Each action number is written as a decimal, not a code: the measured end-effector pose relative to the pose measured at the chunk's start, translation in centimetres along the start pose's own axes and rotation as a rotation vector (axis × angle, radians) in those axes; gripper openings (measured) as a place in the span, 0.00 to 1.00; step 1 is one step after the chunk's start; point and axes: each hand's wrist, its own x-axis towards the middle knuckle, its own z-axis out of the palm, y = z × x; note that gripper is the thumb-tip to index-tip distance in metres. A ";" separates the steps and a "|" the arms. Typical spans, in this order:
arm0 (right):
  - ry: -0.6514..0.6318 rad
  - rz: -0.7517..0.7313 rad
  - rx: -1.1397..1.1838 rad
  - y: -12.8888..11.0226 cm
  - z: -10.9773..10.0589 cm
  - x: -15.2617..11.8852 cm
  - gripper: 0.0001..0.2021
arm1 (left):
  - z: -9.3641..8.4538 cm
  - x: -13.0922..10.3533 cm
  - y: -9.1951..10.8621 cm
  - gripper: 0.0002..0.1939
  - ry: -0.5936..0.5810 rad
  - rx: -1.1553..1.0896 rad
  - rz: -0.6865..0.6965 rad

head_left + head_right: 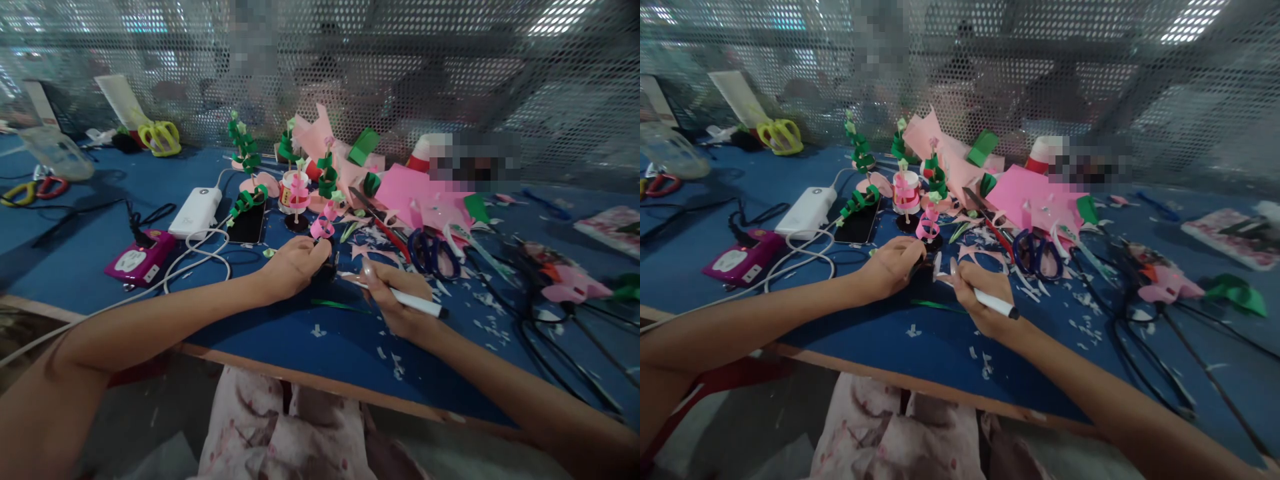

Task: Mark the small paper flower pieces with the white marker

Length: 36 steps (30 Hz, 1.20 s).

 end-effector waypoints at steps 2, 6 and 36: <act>0.042 -0.005 0.001 0.2 0.1 0.0 0.17 | 0.1 0.0 0.1 0.19 0.009 0.010 -0.008; 0.054 -0.012 -0.023 0.4 0.0 0.1 0.17 | 0.2 -0.1 0.2 0.19 0.045 0.021 0.012; 0.187 0.195 0.519 1.5 0.6 0.4 0.10 | 0.6 0.0 -0.1 0.12 0.181 0.131 0.021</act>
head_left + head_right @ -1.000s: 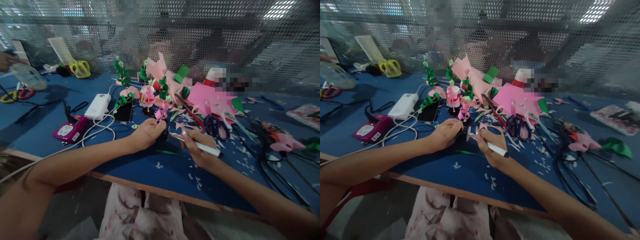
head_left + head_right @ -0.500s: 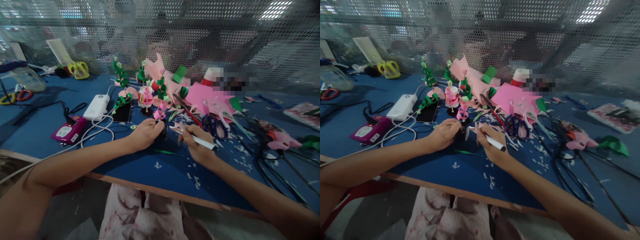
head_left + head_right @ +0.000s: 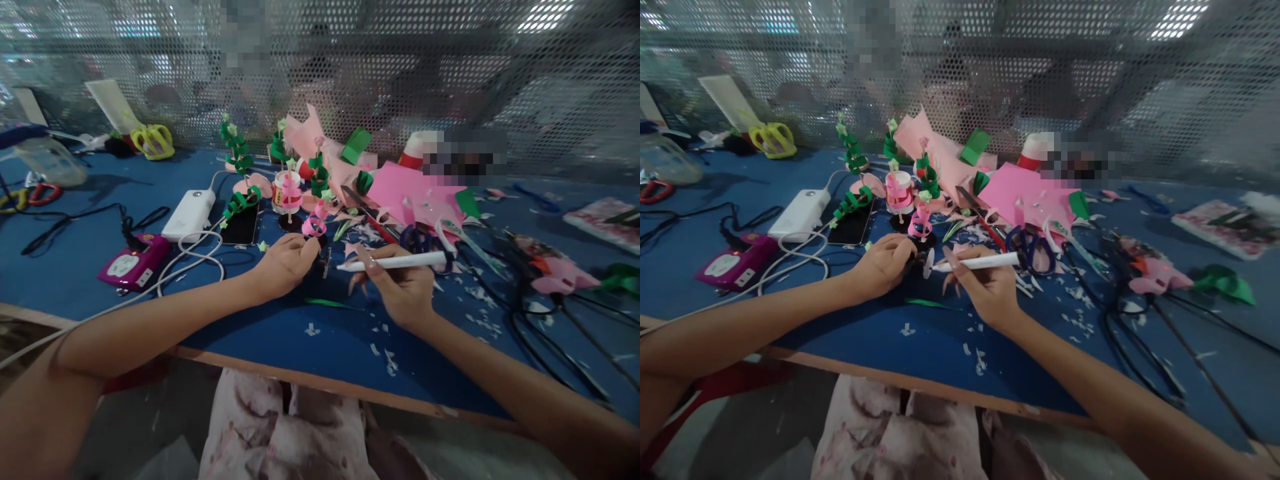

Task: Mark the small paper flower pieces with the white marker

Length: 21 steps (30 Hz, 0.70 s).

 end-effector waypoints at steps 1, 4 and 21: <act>-0.017 -0.015 -0.033 0.1 0.0 -0.1 0.10 | 0.0 0.0 0.0 0.13 -0.004 -0.009 -0.005; -0.058 -0.124 -0.181 0.5 -0.1 -0.2 0.08 | 0.1 -0.1 0.0 0.13 0.002 -0.007 -0.010; -0.189 -0.419 -0.386 0.0 -0.1 -0.4 0.07 | -0.1 0.1 0.2 0.15 -0.119 0.025 -0.048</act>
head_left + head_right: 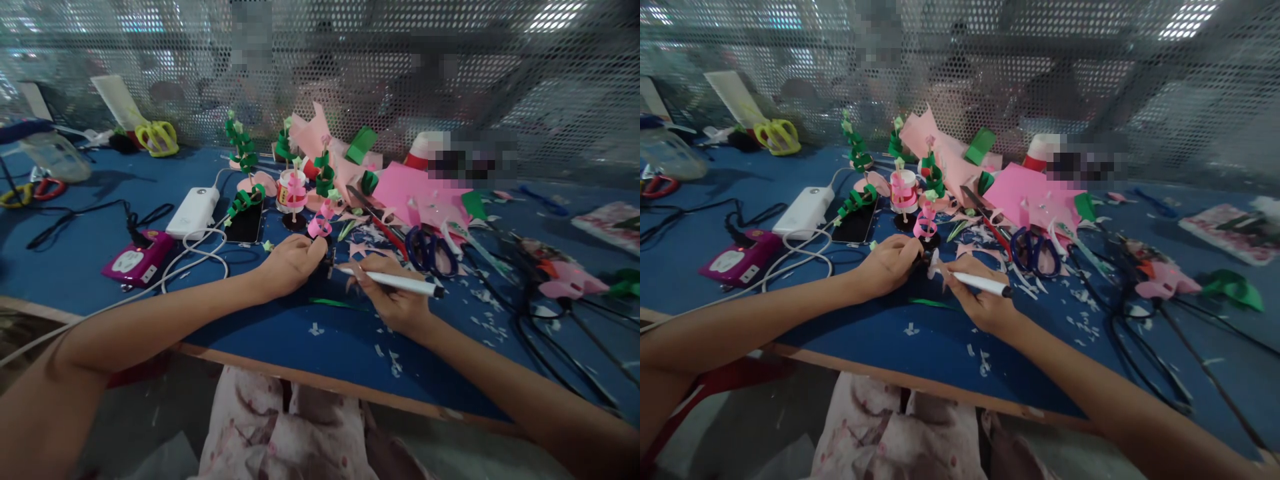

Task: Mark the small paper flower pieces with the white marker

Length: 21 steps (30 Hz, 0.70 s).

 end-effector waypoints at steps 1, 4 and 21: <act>-0.023 0.008 0.027 0.0 0.0 0.0 0.07 | 0.0 0.0 0.0 0.16 -0.011 -0.002 0.000; -0.031 0.032 0.056 0.2 0.0 -0.1 0.07 | -0.1 0.0 -0.1 0.17 -0.043 -0.004 -0.003; 0.006 0.094 0.066 0.5 0.2 -0.1 0.07 | -0.2 0.3 0.0 0.20 -0.094 0.002 -0.006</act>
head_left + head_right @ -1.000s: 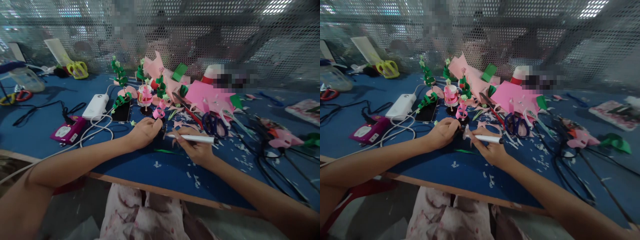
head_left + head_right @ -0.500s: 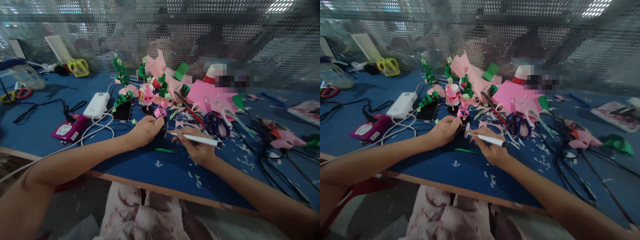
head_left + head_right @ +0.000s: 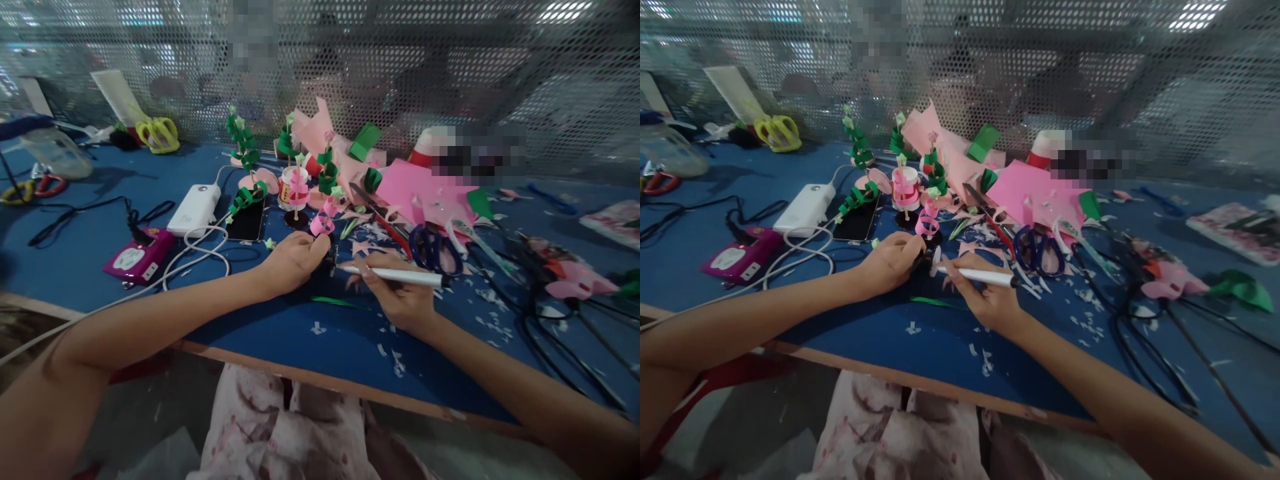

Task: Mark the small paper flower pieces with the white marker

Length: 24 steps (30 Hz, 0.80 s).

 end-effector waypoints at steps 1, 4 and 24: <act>-0.029 -0.001 0.010 0.0 0.0 0.0 0.07 | 0.0 0.0 0.0 0.20 0.003 0.002 0.000; -0.064 -0.013 0.016 0.0 0.0 -0.1 0.08 | 0.2 -0.1 -0.1 0.21 0.013 0.002 -0.002; -0.042 -0.053 -0.015 -0.7 0.0 0.2 0.07 | 0.0 -0.1 -0.1 0.23 -0.024 -0.049 -0.013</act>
